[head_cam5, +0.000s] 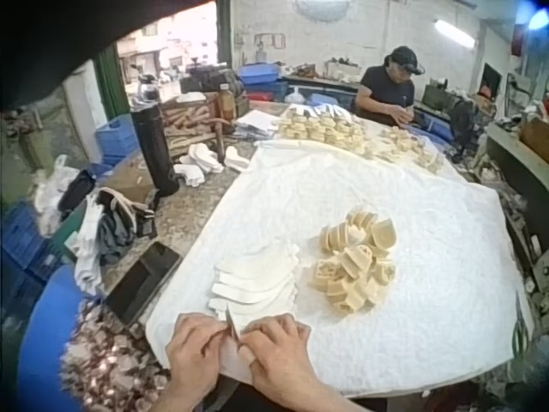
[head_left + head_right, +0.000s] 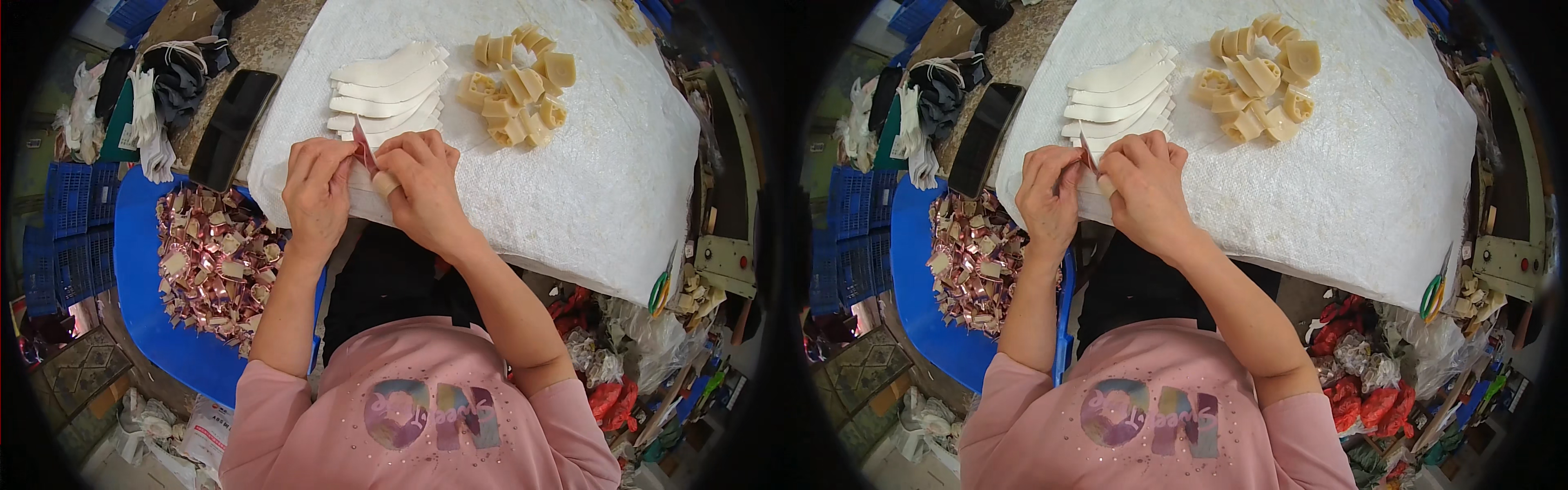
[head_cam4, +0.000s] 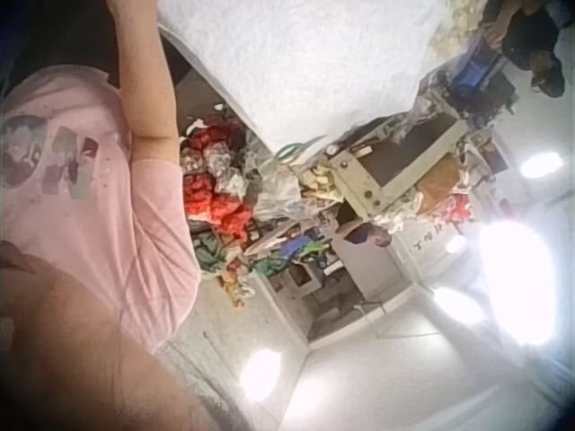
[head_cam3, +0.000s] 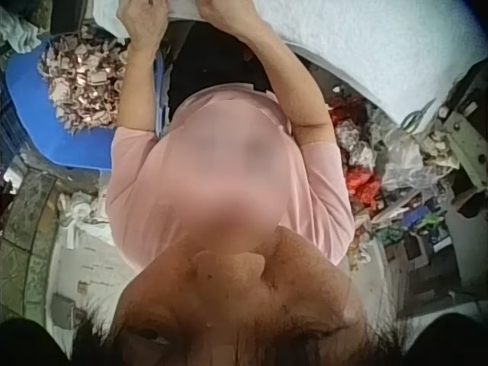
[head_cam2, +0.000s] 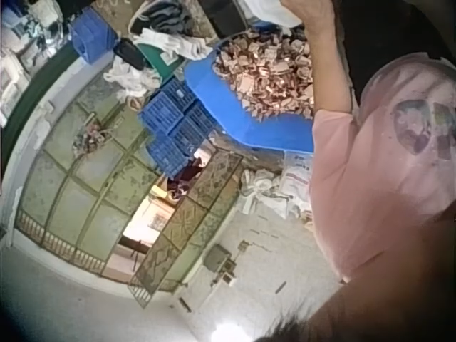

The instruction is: The recorder is shown assembling small white and cream-colored shoe components, specifically fitting a small internal heel or toe support into another piece.

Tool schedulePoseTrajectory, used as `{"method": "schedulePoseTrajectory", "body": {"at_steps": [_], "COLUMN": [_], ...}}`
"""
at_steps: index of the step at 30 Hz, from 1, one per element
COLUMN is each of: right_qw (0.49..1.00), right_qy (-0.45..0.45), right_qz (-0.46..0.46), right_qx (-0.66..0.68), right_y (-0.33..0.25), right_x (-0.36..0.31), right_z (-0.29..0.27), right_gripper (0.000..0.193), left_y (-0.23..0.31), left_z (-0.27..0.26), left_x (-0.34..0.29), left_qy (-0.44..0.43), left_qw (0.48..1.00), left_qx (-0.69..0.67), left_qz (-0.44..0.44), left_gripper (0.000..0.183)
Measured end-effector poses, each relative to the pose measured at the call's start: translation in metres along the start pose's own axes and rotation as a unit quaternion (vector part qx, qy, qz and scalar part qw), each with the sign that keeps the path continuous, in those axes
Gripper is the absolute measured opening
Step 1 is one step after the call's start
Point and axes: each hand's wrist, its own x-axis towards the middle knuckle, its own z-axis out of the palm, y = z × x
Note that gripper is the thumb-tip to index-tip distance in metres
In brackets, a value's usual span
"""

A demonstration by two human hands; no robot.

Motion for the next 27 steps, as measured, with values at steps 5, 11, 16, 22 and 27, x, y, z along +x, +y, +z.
{"method": "schedulePoseTrajectory", "body": {"at_steps": [5,11,16,22,27], "right_qw": [1.0,0.999,0.98,0.988,0.992], "right_qy": [0.006,0.033,-0.02,-0.039,-0.019], "right_qz": [0.008,0.034,0.197,0.071,0.071], "right_qx": [-0.017,-0.01,0.008,0.134,0.102], "right_y": [0.002,0.0,-0.005,0.011,0.006], "right_x": [0.0,0.006,0.019,0.004,0.004], "right_z": [0.0,-0.006,-0.009,-0.015,-0.012], "right_gripper": [0.03,0.028,0.025,0.026,0.027], "left_y": [-0.003,0.0,0.0,0.006,0.005], "left_z": [0.005,0.009,0.008,0.008,0.003], "left_x": [-0.002,0.001,0.001,-0.01,-0.012], "left_qy": [0.025,0.049,0.052,0.047,-0.007], "left_qw": [0.999,0.997,0.998,0.995,0.988], "left_qx": [-0.028,-0.053,-0.039,-0.056,0.106], "left_qz": [-0.035,-0.034,0.014,-0.066,0.116], "left_gripper": [0.023,0.023,0.023,0.029,0.035]}}
